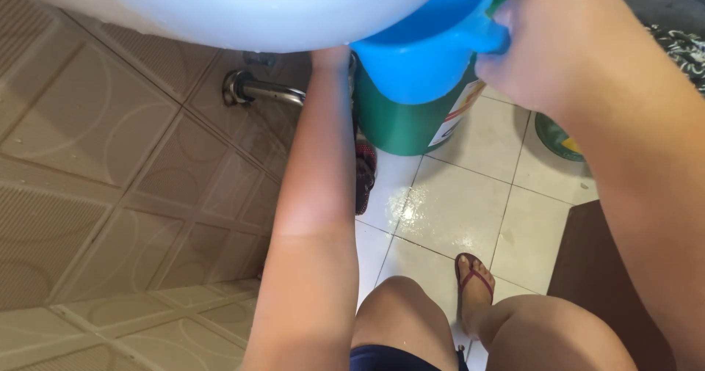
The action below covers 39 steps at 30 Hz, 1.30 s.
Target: Cleaning a bathroom sink and checking pipes using a sponge, cloth, and dipper.
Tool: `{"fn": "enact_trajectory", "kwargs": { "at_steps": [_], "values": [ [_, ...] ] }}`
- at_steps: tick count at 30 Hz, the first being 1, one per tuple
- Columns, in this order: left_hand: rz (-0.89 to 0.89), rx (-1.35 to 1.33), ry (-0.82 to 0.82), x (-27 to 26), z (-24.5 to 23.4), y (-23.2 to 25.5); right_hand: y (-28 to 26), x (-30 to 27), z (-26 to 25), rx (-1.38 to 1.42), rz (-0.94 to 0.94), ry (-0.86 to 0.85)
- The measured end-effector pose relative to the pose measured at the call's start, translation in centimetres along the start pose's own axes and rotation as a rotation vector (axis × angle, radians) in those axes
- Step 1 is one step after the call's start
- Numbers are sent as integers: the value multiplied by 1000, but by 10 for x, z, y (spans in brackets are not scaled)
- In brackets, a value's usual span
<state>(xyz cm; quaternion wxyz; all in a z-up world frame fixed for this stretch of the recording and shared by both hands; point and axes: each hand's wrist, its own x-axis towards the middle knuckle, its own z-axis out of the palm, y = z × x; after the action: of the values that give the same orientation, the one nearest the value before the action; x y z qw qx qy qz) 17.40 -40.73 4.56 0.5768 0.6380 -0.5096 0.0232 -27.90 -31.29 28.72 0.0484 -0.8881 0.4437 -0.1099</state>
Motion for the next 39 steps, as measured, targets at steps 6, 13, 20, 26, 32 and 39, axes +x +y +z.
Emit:
{"fn": "enact_trajectory", "kwargs": {
  "at_steps": [6,13,20,26,32,39],
  "values": [
    [14,93,82,-28,2,19,7,-18,15,-13,-12,-73],
    [-25,201,77,-103,-32,70,15,-36,58,-19,9,-397],
    [-220,221,50,-112,-33,65,-6,-5,63,-14,-89,-361],
    [-33,-22,30,-84,-36,113,-28,10,38,67,-74,-182],
    [-276,92,-19,-100,-34,93,-24,1,56,76,-94,-266],
    [-208,240,102,-181,-23,52,-15,-24,74,-23,-133,-474]
  ]
}}
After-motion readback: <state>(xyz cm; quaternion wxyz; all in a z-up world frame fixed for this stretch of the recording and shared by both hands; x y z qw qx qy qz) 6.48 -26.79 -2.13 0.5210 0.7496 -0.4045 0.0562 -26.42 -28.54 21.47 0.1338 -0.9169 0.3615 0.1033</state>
